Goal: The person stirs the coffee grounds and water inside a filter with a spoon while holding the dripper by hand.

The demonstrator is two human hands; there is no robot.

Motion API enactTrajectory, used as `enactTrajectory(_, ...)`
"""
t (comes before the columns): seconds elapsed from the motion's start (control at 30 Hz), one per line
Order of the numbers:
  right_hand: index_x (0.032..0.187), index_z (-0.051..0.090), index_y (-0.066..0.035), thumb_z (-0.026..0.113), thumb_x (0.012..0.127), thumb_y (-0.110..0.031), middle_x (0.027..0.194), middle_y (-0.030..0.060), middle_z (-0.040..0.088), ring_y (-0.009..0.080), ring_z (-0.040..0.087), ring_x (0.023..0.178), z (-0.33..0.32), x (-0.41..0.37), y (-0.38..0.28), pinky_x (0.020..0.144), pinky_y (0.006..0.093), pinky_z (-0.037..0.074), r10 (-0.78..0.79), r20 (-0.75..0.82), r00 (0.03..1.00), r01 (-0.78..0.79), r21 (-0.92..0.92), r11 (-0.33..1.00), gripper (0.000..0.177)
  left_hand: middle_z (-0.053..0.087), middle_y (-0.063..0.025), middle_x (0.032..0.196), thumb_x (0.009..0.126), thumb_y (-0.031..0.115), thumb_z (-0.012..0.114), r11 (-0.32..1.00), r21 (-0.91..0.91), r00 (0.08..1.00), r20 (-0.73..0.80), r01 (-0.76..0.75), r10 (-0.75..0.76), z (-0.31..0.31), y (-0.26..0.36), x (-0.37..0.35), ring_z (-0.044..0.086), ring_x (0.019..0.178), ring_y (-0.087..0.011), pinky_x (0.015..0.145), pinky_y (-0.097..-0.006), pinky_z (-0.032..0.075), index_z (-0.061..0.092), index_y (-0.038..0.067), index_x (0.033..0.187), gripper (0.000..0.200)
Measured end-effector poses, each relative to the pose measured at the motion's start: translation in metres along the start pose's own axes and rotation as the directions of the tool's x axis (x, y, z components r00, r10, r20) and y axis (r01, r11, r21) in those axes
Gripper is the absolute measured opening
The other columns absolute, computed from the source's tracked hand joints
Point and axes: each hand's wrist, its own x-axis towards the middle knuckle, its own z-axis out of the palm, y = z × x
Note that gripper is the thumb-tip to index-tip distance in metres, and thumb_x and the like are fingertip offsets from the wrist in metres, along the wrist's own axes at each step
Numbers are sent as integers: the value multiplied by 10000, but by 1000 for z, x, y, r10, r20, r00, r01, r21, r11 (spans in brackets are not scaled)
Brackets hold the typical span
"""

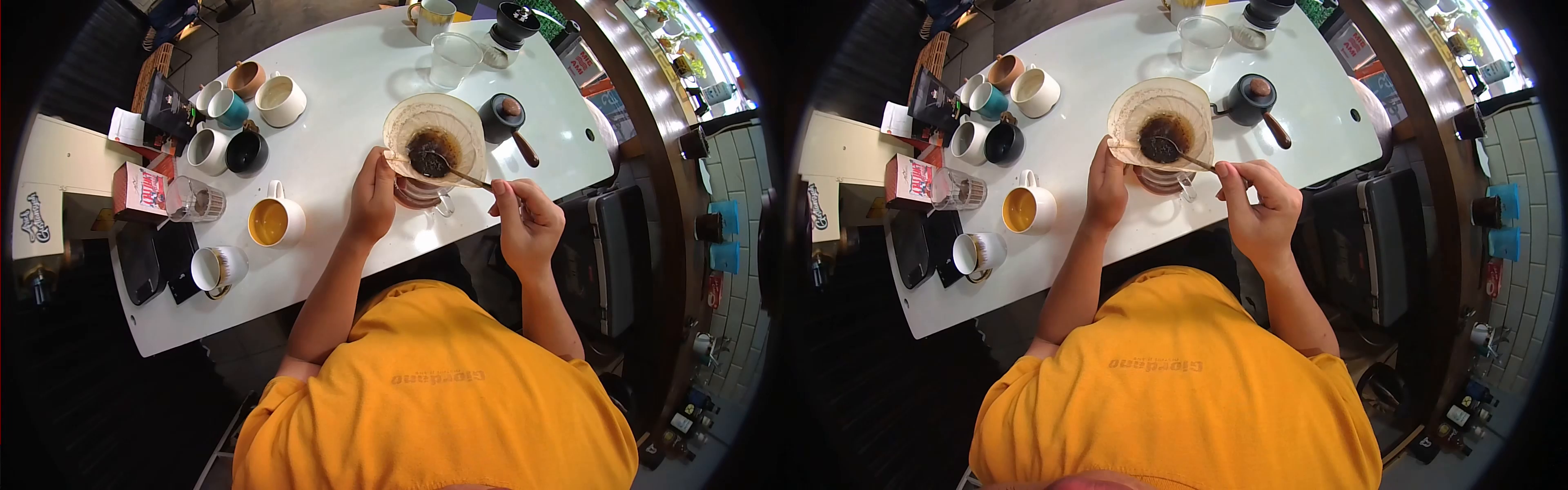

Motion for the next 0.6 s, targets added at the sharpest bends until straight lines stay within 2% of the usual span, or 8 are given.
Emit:
enactTrajectory(0.17,822,656,56,668,864,-25,653,52,629,75,586,575,1,-2,2,526,193,406,52,-1,999,-52,76,996,92,506,13,789,1042,253,316,1000,-12,1000,-9,12,-12,0,-3,0,467,743,-61,703,-215,412,501,51,998,277)
enactTrajectory(0.23,844,651,61,653,891,-62,675,33,631,58,589,597,5,-1,-3,531,176,407,292,-39,956,-275,234,933,131,509,13,794,1042,258,316,1000,10,1000,-18,16,-16,0,-2,0,469,745,-58,703,-215,412,503,50,1008,282)
enactTrajectory(0.27,844,651,61,653,891,-62,675,33,631,58,589,597,7,0,-4,531,176,407,290,-43,956,-272,236,933,131,509,13,794,1042,258,316,1000,12,1000,-14,13,-13,0,-1,-1,469,745,-58,703,-215,412,503,50,1008,282)
enactTrajectory(0.33,863,648,60,641,909,-94,697,27,634,54,593,607,8,2,-4,543,167,426,404,-51,913,-375,279,884,161,542,-8,848,1041,254,312,999,17,999,-16,33,-32,-1,0,-1,493,791,-69,743,-226,428,507,38,1038,291)
enactTrajectory(0.43,872,647,57,639,912,-107,709,33,638,60,597,612,10,4,0,555,175,445,397,-72,915,-348,355,868,169,573,-37,923,1040,242,307,1000,10,999,-35,1,0,2,1,-1,517,858,-86,800,-240,437,509,23,1072,299)
enactTrajectory(0.6,890,650,55,648,907,-104,722,38,643,64,603,625,9,5,0,575,181,462,351,-119,929,-286,372,883,161,586,-53,970,1039,236,307,1000,5,1000,-25,4,-4,0,-1,-1,525,907,-96,837,-245,433,510,17,1088,303)
